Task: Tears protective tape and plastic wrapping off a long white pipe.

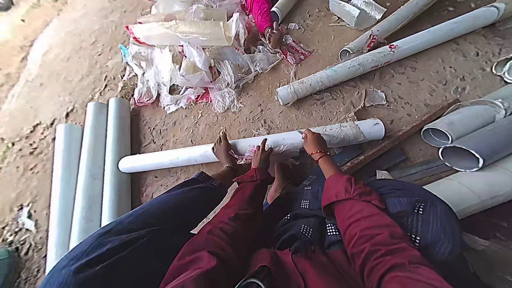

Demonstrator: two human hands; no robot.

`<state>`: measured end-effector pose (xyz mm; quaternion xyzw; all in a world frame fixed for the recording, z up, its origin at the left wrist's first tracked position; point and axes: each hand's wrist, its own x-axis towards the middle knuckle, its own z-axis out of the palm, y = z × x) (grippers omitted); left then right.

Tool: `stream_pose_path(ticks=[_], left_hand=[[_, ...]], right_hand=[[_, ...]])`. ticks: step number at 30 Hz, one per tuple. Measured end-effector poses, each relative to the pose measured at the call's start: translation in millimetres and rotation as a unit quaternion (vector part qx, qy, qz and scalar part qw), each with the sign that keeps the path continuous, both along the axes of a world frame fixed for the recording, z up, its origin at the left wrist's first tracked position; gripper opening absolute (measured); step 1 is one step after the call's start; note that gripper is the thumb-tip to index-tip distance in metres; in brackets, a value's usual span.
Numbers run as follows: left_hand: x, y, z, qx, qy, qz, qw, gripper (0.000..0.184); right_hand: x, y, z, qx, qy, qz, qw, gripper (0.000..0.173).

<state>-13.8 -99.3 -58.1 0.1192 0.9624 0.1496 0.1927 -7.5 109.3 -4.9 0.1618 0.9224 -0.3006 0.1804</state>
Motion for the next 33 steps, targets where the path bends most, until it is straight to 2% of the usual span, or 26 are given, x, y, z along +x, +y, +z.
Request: stream_pose_path(ticks=[4,7,11,13,15,20,27,31,33], left_hand=[[-8.5,6.9,24.9,-0.036,-0.076,0.026,0.996,0.041],[-0.6,7.5,33.9,-0.054,-0.092,0.013,0.994,0.045],[15.8,21.1,85.4,-0.063,-0.171,0.058,0.981,0.037],[18.3,13.6,57.8,-0.076,-0.136,-0.002,0.988,0.039],[22.8,10.1,46.0,-0.096,-0.123,-0.046,0.987,0.041],[44.2,12.4,63.5,-0.113,-0.162,-0.062,0.978,0.04],[59.7,12.9,79.7,-0.126,-0.178,-0.053,0.974,0.04],[83.9,39.3,105.4,-0.117,-0.204,-0.064,0.97,0.038],[93.2,44.9,107.4,-0.127,-0.207,-0.069,0.968,0.038]], right_hand=[[0.1,-0.5,-11.7,-0.006,-0.01,-0.024,1.0,0.031],[-5.4,-4.8,-8.8,-0.002,-0.021,-0.033,0.999,0.032],[-3.4,-11.5,-3.6,-0.009,-0.019,-0.046,0.999,0.032],[-0.2,-11.7,4.4,-0.007,-0.021,-0.049,0.999,0.032],[2.8,-9.1,15.2,-0.01,-0.027,-0.058,0.998,0.032],[5.9,1.6,15.6,-0.009,-0.02,-0.098,0.995,0.031],[7.3,8.9,34.1,-0.021,-0.018,-0.105,0.994,0.032],[8.8,13.0,40.3,-0.039,0.017,-0.113,0.993,0.031],[8.4,13.9,35.5,-0.047,0.03,-0.11,0.992,0.031]])
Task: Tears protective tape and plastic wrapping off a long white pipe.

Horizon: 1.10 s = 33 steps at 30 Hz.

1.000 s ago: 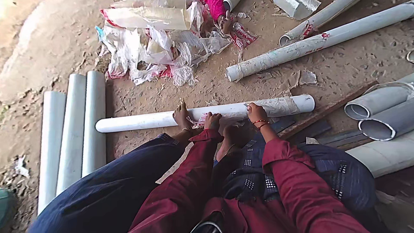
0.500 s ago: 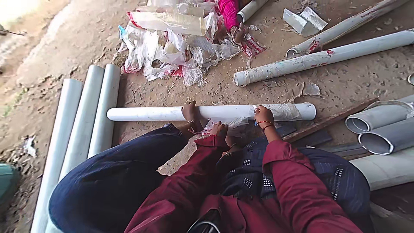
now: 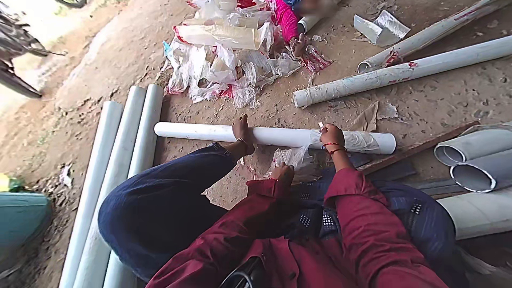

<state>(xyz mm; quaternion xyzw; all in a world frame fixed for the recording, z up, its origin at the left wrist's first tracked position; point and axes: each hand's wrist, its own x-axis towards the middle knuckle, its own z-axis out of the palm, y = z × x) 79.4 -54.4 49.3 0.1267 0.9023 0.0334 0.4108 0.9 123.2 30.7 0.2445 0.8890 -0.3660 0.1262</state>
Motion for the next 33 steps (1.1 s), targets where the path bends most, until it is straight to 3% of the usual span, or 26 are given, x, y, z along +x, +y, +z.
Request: stream_pose_path(ticks=[4,9,11,14,17,20,23,27,33], left_hand=[[-17.6,-22.6,-9.3,0.041,0.066,0.034,0.996,0.055],[-61.7,-23.9,4.1,0.133,0.238,0.133,0.953,0.045],[-86.3,-10.5,-1.6,0.118,0.271,0.107,0.949,0.051],[-101.4,25.3,-38.0,0.099,0.268,-0.012,0.958,0.063],[-109.7,53.3,-79.1,0.076,0.267,-0.147,0.949,0.055],[-113.9,58.9,-102.6,0.014,0.258,-0.193,0.947,0.057],[-121.4,47.5,-113.9,-0.024,0.311,-0.168,0.935,0.069],[-146.6,30.4,-105.3,-0.047,0.215,-0.06,0.974,0.074],[-129.8,27.3,-88.2,-0.066,0.052,0.0,0.996,0.047]], right_hand=[[-2.3,5.9,0.8,-0.01,0.009,0.006,1.0,0.032],[23.2,25.6,58.3,-0.01,0.064,0.006,0.998,0.032],[43.0,36.5,84.0,0.023,0.128,-0.003,0.991,0.031],[58.1,50.0,95.2,0.074,0.197,-0.043,0.977,0.03],[46.2,47.5,79.7,0.091,0.142,-0.056,0.984,0.031],[23.5,31.9,40.8,0.058,0.013,-0.012,0.998,0.03],[4.6,17.0,-0.1,0.023,-0.108,0.045,0.993,0.03],[-6.9,-3.5,-26.9,0.01,-0.145,0.073,0.987,0.032],[-7.5,-11.2,-55.2,0.049,-0.179,0.105,0.977,0.035]])
